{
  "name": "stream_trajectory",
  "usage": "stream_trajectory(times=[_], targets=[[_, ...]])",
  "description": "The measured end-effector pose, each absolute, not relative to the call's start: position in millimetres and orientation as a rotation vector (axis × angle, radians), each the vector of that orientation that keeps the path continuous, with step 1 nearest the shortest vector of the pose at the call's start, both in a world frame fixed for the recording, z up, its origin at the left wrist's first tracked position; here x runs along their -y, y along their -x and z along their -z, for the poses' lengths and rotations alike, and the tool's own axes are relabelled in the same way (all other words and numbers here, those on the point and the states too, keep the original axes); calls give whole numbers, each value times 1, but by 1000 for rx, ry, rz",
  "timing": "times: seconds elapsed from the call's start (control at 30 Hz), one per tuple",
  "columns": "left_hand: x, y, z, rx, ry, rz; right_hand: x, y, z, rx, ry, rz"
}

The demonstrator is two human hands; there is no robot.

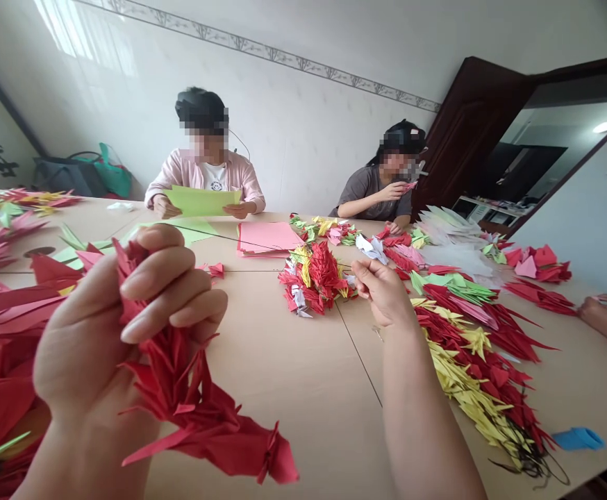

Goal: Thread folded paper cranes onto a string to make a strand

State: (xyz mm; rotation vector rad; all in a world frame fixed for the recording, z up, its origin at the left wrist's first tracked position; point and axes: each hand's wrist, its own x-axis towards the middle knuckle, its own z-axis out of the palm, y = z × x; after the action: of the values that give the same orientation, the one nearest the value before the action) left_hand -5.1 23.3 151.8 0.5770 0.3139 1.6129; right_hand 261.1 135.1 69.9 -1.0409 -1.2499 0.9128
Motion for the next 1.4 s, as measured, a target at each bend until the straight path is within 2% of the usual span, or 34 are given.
stream_trajectory(times=[0.1,0.2,0.37,0.47,0.9,1.1,1.4], targets=[[-26,4,-154,-206,-498,-1585,-134,-258,-74,1161,1043,-753],[-37,4,-149,-293,-500,-1627,-108,-242,-88,1176,989,-662],[-52,5,-138,-372,-445,-1687,-37,-194,-109,1758,827,-985],[-51,3,-135,-371,-473,-1716,-19,-169,-110,1998,902,-923],[-31,-16,-129,-333,-591,-1963,-15,-138,-103,1779,928,-790],[-26,-22,-128,-341,-598,-1889,-11,-141,-97,1723,925,-1132],[-13,-34,-121,-393,-696,-1762,-8,-151,-95,1778,905,-996]])
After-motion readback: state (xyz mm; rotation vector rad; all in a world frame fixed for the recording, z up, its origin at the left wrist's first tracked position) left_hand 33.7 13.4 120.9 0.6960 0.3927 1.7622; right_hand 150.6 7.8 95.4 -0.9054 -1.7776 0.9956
